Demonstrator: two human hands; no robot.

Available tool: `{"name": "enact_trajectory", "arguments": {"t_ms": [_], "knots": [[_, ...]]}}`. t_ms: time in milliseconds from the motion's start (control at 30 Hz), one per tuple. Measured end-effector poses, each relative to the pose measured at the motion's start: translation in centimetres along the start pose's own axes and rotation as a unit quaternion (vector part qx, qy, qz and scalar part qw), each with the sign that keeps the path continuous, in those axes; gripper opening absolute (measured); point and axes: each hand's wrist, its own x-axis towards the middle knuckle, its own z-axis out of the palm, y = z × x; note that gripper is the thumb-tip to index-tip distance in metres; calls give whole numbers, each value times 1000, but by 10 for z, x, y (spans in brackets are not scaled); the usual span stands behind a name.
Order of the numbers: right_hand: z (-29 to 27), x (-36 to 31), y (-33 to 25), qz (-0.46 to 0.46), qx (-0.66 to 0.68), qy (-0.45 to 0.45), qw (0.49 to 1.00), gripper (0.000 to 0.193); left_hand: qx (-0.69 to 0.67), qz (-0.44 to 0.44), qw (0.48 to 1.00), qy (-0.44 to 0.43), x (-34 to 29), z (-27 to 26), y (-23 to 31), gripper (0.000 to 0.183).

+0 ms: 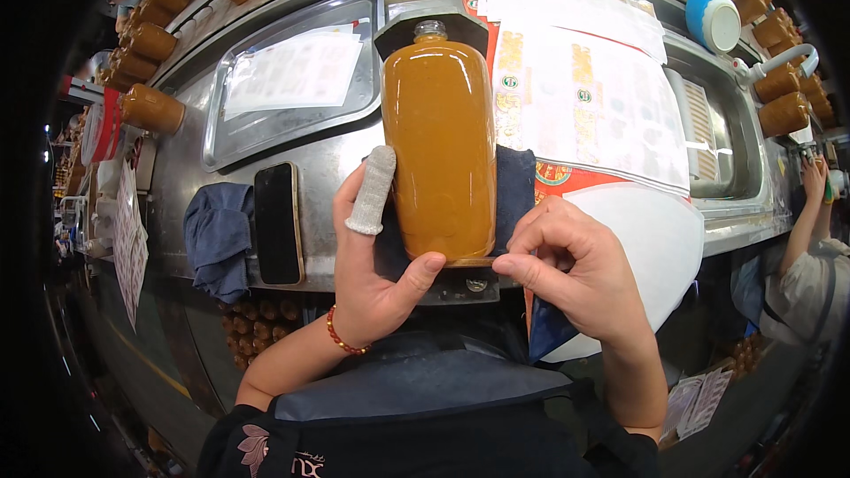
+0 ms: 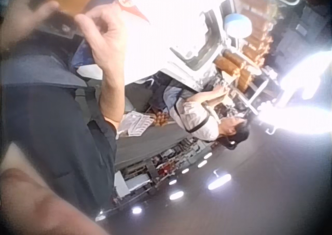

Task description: The person applies adhesive labels to amber-colored bottles on a production line. They peel labels from a sheet, position them on the bottle, and smooth them with a finger. The person wipes the bottle surface with a cloth before and after labeling. A second worker is visible in the background performing similar tasks.

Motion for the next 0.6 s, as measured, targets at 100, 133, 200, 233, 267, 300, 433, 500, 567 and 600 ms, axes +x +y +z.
{"name": "enact_trajectory", "arguments": {"t_ms": [100, 133, 200, 233, 267, 300, 433, 500, 567, 600], "knots": [[1, 0, 3, 1, 14, 6, 1000, 15, 0, -1, 1000, 0, 0, 1, 0, 83], [1, 0, 3, 2, 13, 6, 1000, 15, -3, -1, 1000, 2, 0, 2, 0, 83], [1, 1, 4, 4, 9, 6, 1000, 15, -4, -2, 1000, 4, 0, 2, -1, 83], [2, 2, 4, 6, 4, 5, 1000, 15, -1, -1, 1000, 3, 0, 2, -1, 83], [2, 3, 5, 7, 0, 5, 1000, 15, 3, -1, 1000, 3, 0, 2, -1, 83], [3, 4, 6, 8, -5, 4, 1000, 15, 2, -5, 1000, 2, -1, 2, -1, 84], [5, 7, 15, 18, 2, 2, 1000, 15, 14, 15, 1000, 0, 0, 2, -2, 92], [6, 8, 17, 28, 15, 0, 1000, 15, 60, 51, 997, 4, 4, 3, 3, 98], [6, 9, 18, 26, 16, -3, 1000, 15, 141, 93, 986, 14, 7, 5, 12, 103], [6, 9, 19, 25, 16, -4, 1000, 15, 220, 131, 967, -9, 13, 2, 17, 103]]}}
